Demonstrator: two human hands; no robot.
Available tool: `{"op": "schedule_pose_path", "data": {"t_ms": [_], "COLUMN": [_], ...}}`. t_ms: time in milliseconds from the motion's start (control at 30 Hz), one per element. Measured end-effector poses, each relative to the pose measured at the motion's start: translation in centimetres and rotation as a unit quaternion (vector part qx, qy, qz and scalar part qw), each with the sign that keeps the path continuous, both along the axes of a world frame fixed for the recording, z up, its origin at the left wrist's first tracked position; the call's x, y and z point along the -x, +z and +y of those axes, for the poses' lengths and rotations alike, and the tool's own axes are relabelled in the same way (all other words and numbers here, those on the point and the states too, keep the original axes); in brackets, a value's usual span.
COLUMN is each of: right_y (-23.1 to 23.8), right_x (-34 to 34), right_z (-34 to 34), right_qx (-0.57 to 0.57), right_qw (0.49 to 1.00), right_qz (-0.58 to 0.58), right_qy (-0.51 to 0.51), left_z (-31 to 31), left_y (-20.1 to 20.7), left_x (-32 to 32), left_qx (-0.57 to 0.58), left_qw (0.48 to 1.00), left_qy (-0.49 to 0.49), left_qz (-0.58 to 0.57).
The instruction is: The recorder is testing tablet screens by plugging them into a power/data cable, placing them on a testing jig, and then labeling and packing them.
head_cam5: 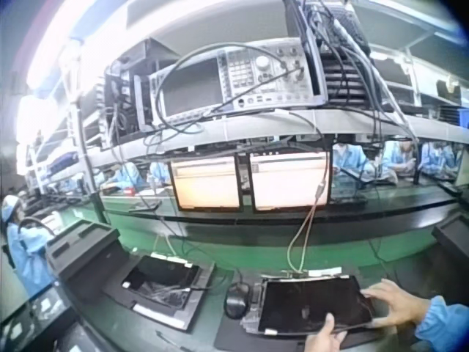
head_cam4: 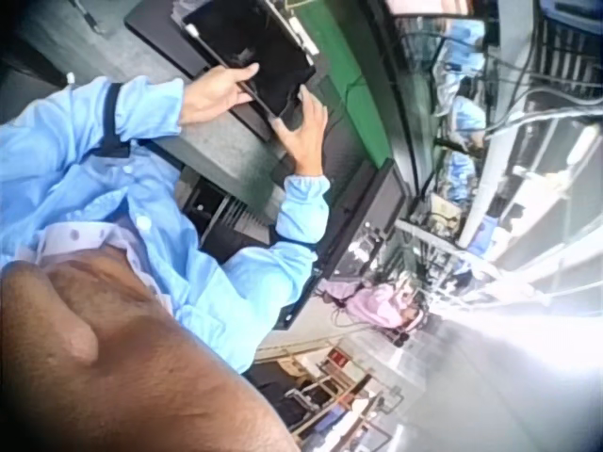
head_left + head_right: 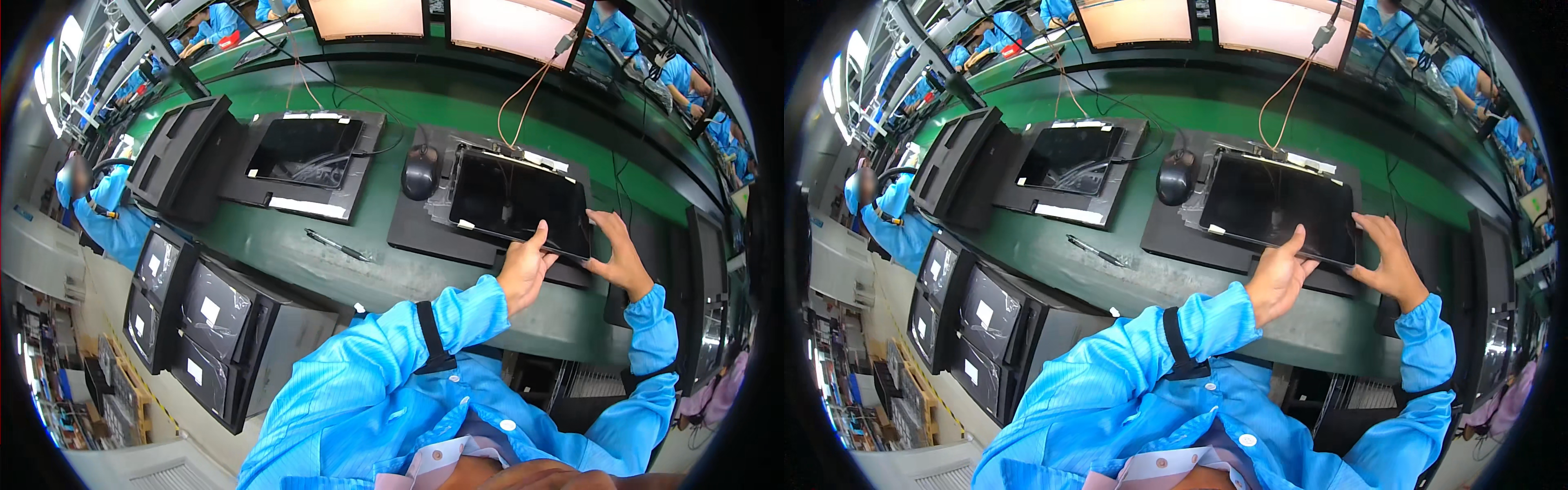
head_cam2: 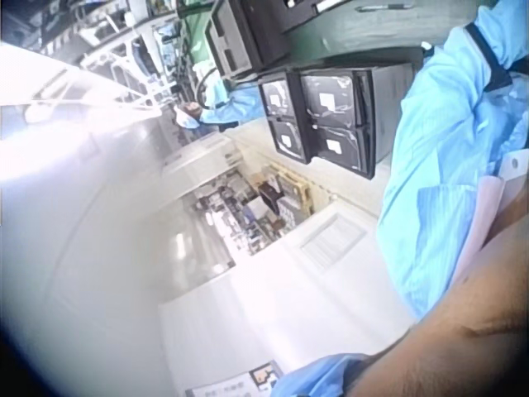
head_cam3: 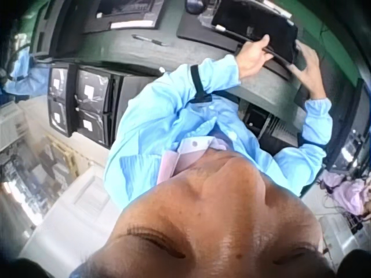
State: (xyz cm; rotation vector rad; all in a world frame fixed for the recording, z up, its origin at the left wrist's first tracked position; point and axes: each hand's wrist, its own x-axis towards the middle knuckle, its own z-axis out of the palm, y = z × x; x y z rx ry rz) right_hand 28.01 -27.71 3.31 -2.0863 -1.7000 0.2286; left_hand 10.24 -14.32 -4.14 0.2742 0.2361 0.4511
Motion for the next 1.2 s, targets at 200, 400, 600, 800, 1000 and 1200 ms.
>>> {"op": "schedule_pose_path", "data": {"t_ms": [200, 400, 600, 800, 1000, 1200], "right_y": [-0.5, -2.1, -1.2, 0.1, -4.4, -4.1], "right_x": [0.4, 0.2, 2.5, 12.9, 29.3, 36.2], "right_z": [1.1, 1.7, 2.3, 11.4, 22.9, 27.1], "right_qx": [0.007, -0.002, 0.002, -0.162, -0.143, -0.027], "right_qw": [0.999, 0.994, 0.986, 0.972, 0.942, 0.965], "right_qz": [-0.031, -0.111, -0.167, -0.092, -0.104, -0.033], "right_qy": [0.017, 0.018, 0.011, 0.145, 0.284, 0.259], "left_z": [1.5, 4.1, 5.4, 7.2, 8.5, 6.2], "left_y": [0.5, 2.6, 3.3, 1.8, -0.1, -2.9], "left_x": [-0.1, 3.3, 13.7, 27.3, 44.0, 62.2], "left_qx": [0.035, 0.054, -0.451, -0.423, -0.376, -0.507], "left_qw": [0.999, 0.958, 0.876, 0.848, 0.712, 0.198], "left_qy": [0.020, -0.231, -0.088, 0.144, 0.404, 0.282], "left_qz": [0.019, 0.164, 0.147, 0.284, 0.433, 0.790]}}
